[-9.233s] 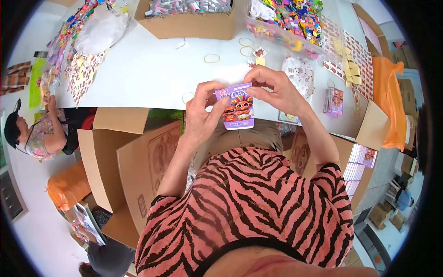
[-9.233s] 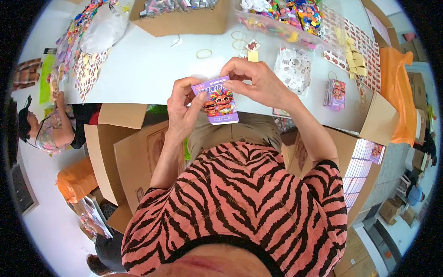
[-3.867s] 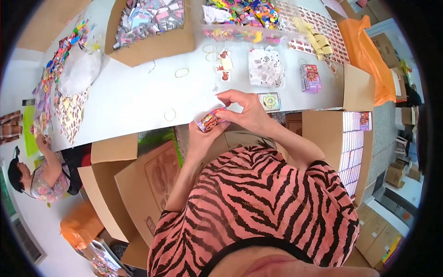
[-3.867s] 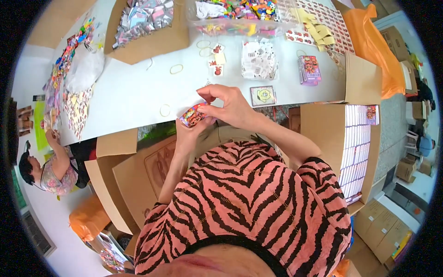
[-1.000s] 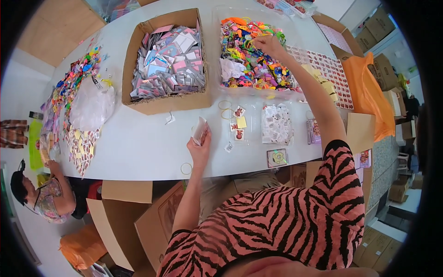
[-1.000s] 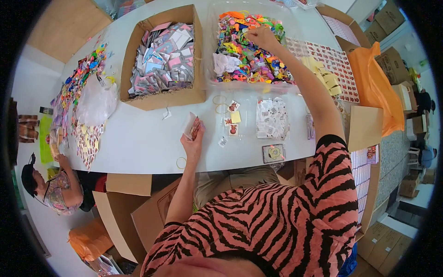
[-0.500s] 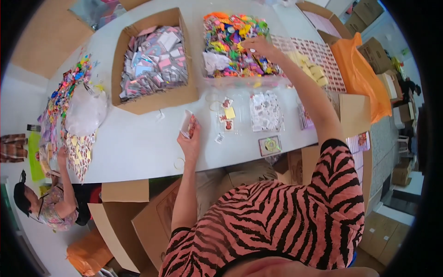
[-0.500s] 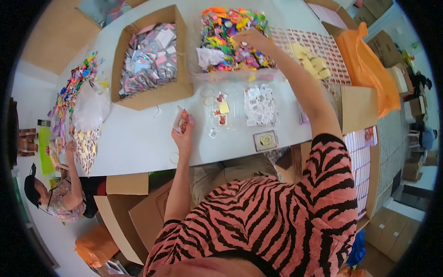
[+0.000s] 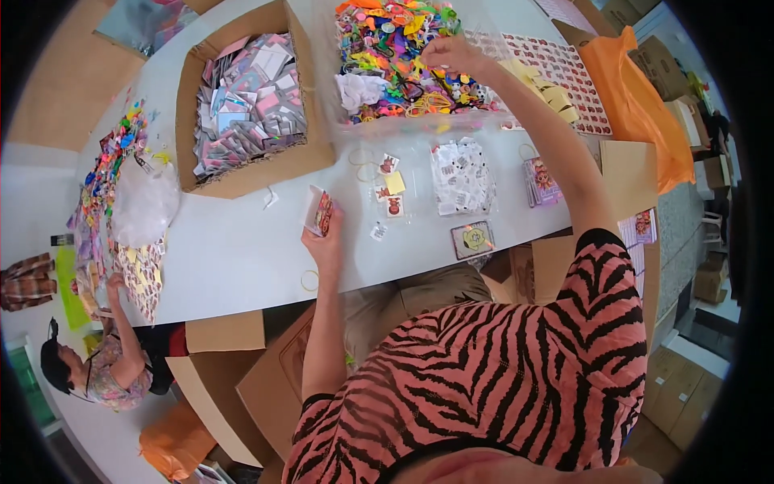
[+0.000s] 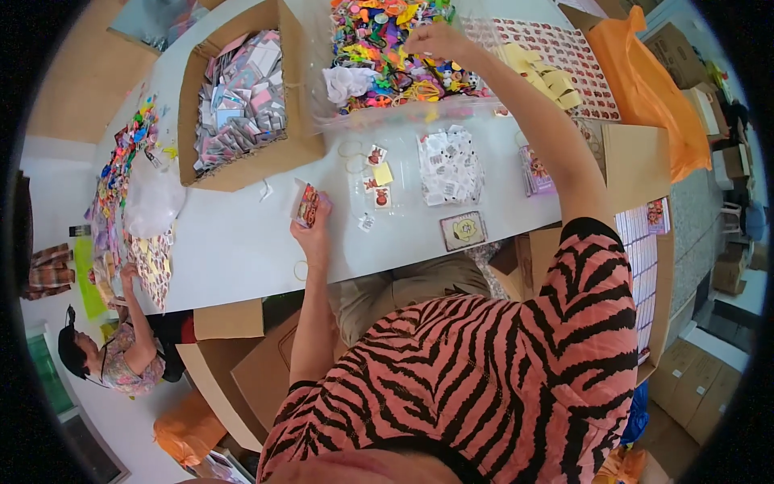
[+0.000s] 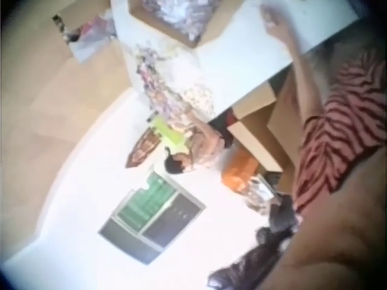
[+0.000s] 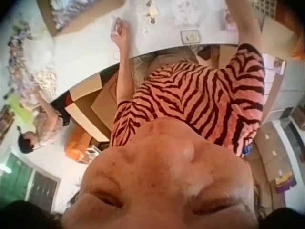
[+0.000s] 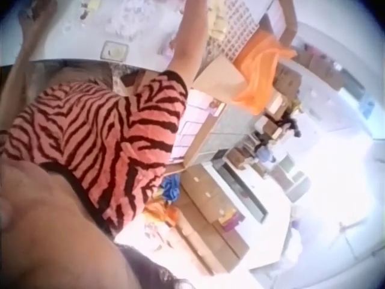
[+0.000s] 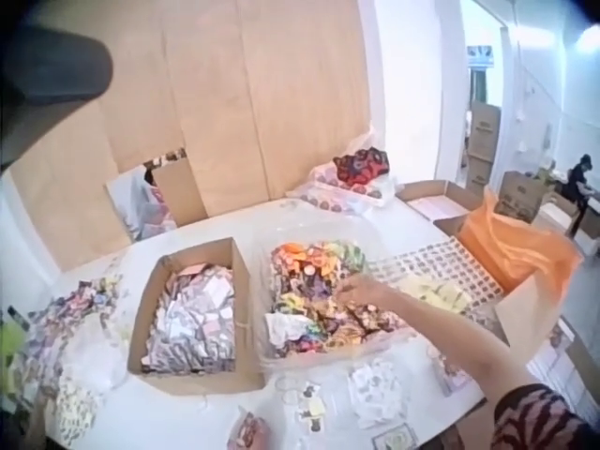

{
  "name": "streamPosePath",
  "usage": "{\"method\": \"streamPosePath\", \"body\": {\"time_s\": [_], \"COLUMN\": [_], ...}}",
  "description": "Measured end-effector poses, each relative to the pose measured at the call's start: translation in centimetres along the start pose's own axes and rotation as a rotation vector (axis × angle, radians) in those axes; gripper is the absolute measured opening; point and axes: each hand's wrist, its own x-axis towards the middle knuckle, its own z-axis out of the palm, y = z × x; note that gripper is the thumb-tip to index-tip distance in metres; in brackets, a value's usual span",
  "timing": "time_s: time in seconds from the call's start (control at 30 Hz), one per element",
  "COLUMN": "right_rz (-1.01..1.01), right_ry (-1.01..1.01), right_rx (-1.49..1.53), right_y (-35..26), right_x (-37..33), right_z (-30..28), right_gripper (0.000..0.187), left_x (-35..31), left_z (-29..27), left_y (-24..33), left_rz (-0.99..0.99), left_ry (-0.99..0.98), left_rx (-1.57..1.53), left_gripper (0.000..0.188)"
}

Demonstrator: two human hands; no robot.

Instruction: Packaging toy components, stickers, and product boxes into larger containers at a factory workbench.

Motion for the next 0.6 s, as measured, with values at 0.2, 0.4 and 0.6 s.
{"method": "streamPosePath", "body": {"time_s": [0.2, 0.4, 0.6], "right_rz": [-0.237, -0.447, -0.431], "right_ry": [-0.089, -0.479, -0.592], "right_rx": [0.206, 0.222, -0.105], "right_y": [-7.6, -14.4, -17.2], "right_x": [-5.7, -11.3, -13.3], "right_z": [2.9, 9.0, 11.6], "right_gripper": [0.016, 0.01, 0.009], "left_x": [-0.1, -2.2, -3.5], "left_z": [-0.6, 0.5, 1.1], "left_y": [1.1, 5.4, 7.4], "left_rz": [-0.065, -0.048, -0.048], "left_ry": [-0.048, -0.155, -0.222], "left_rx": [-0.021, -0.025, 0.033], "left_gripper": [0.027, 0.028, 0.027]}}
